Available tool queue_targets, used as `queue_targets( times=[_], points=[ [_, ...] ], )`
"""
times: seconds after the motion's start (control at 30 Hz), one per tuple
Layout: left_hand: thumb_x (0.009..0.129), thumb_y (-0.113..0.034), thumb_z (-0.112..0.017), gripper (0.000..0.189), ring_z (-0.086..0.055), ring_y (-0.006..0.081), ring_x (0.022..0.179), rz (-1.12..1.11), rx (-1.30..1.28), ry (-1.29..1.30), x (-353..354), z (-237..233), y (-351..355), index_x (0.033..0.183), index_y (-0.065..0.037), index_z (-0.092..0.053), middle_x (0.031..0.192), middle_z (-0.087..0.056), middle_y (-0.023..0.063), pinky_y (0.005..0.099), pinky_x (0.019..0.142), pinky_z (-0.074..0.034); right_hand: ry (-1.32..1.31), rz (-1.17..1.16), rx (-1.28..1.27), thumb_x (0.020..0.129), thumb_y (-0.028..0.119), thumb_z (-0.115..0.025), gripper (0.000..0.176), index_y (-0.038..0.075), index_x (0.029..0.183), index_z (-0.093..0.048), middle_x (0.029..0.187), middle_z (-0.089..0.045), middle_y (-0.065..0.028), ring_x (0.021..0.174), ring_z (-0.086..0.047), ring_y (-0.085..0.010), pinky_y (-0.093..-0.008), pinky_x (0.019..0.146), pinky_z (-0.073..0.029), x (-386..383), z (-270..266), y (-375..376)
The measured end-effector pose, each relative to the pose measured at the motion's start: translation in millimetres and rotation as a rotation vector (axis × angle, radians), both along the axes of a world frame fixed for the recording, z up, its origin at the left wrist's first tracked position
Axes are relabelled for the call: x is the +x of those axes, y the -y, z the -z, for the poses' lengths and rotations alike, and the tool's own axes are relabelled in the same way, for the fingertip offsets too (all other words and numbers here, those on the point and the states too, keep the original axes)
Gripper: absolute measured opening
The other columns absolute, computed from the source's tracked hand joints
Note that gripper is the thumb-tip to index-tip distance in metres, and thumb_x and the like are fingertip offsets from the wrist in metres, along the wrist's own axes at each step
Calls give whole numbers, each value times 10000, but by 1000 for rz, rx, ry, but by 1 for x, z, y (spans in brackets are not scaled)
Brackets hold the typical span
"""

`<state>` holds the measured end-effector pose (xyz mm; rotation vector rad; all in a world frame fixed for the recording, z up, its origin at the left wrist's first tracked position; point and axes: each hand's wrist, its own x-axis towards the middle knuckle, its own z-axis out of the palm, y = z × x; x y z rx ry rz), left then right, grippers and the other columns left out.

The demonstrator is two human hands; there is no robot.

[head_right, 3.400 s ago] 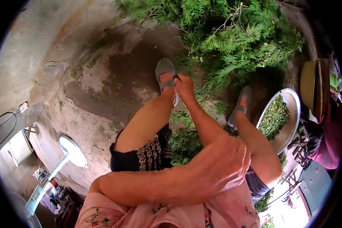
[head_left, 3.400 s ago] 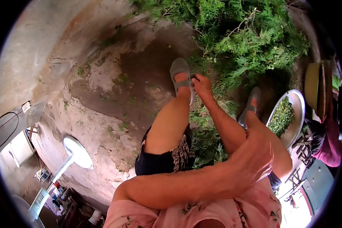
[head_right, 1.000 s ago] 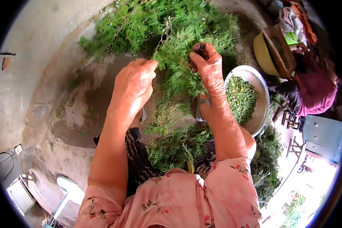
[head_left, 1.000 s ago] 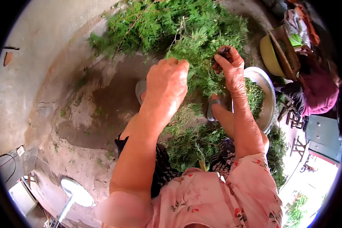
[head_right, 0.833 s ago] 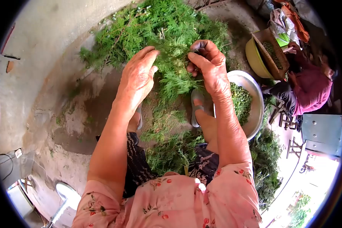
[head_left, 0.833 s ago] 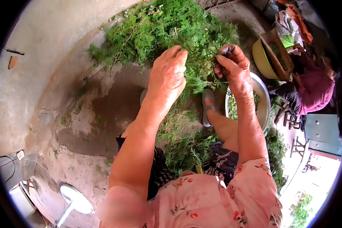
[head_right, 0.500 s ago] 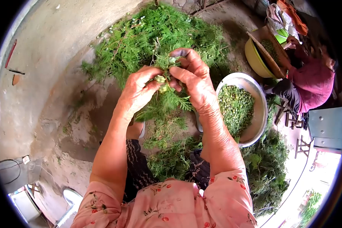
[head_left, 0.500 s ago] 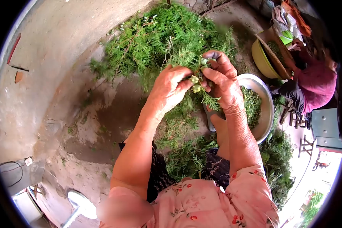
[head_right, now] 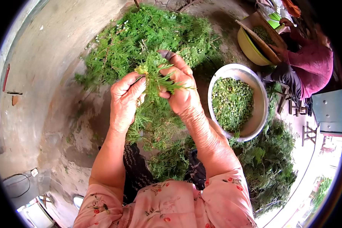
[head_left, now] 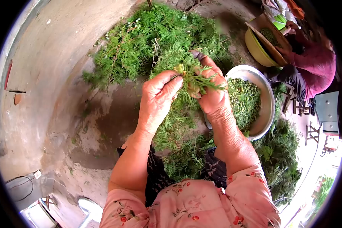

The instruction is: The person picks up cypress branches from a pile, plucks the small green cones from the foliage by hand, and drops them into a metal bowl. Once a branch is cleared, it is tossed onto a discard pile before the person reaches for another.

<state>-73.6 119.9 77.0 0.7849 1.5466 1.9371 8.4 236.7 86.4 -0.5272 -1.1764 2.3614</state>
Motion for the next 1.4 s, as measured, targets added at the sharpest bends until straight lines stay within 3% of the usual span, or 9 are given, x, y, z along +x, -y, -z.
queue_targets(
  times=[0.17, 0.37, 0.57, 0.7, 0.9, 1.07, 1.1, 1.17, 1.4],
  points=[
    [841, -96, -577, 138, -427, 27, 544, 93, 133, 334, -2, 3, 4, 947, -22, -624, 709, -551, -27, 164, 451, -331, -122, 59, -360, 869, 156, -327, 232, 15, 976, -477, 679, -459, -42, 496, -420, -130, -230, 411, -331, -2, -2, -15],
    [833, -107, -582, 141, -433, 25, 525, 55, 103, 398, -4, 4, 6, 935, -15, -616, 700, -552, 0, 151, 432, -334, 48, 15, -153, 828, 457, -546, 373, 86, 854, -552, 681, -511, 10, 476, -420, -83, -201, 407, -301, -1, 6, -11],
    [820, -102, -605, 134, -427, 19, 500, 74, 42, 380, 2, 0, 0, 912, -7, -622, 669, -546, -5, 148, 411, -319, 35, -7, 45, 812, 278, -636, 226, 60, 859, -598, 655, -519, 35, 545, -432, -31, -198, 425, -330, -2, 7, -2],
    [805, -63, -619, 107, -446, 39, 511, 56, -62, 153, 10, 1, -7, 874, 18, -635, 633, -560, -8, 187, 442, -355, -97, 265, 179, 815, 233, -637, 215, 25, 851, -597, 654, -543, 26, 571, -453, -39, -205, 485, -370, -9, 14, 2],
    [799, -45, -618, 113, -448, 45, 517, -18, -136, -407, 13, 7, -19, 886, 27, -621, 668, -576, 2, 190, 469, -364, 355, 457, 707, 829, 207, -612, 247, -38, 845, -590, 667, -562, -5, 611, -453, -73, -242, 551, -397, -3, 2, -2],
    [771, -19, -636, 108, -520, 72, 594, -65, -185, -530, 19, 3, -16, 861, 38, -623, 692, -607, 36, 214, 528, -419, 324, 551, 525, 834, 251, -610, 272, -20, 834, -587, 658, -530, 3, 575, -457, -89, -258, 509, -377, 2, 5, -4],
    [767, -15, -638, 108, -526, 76, 598, -59, -205, -502, 19, 3, -14, 859, 40, -626, 701, -613, 40, 218, 530, -423, 317, 569, 157, 847, 255, -592, 248, 13, 801, -566, 623, -504, 0, 536, -426, -80, -240, 468, -342, 5, 11, -24],
    [760, 0, -639, 110, -499, 56, 565, -85, -153, -497, 17, -2, -5, 861, 43, -629, 693, -616, 44, 203, 502, -400, 169, 581, 29, 855, 263, -579, 245, 36, 770, -541, 603, -494, -17, 497, -412, -87, -221, 435, -317, 19, 5, -62],
    [754, -6, -643, 92, -427, 56, 491, -225, -255, -787, 13, 14, -13, 839, 22, -621, 617, -566, 58, 202, 447, -361, 89, 260, 431, 804, 300, -638, 235, 70, 795, -594, 621, -493, 36, 499, -377, -50, -180, 446, -287, 25, -9, -45]
  ],
)
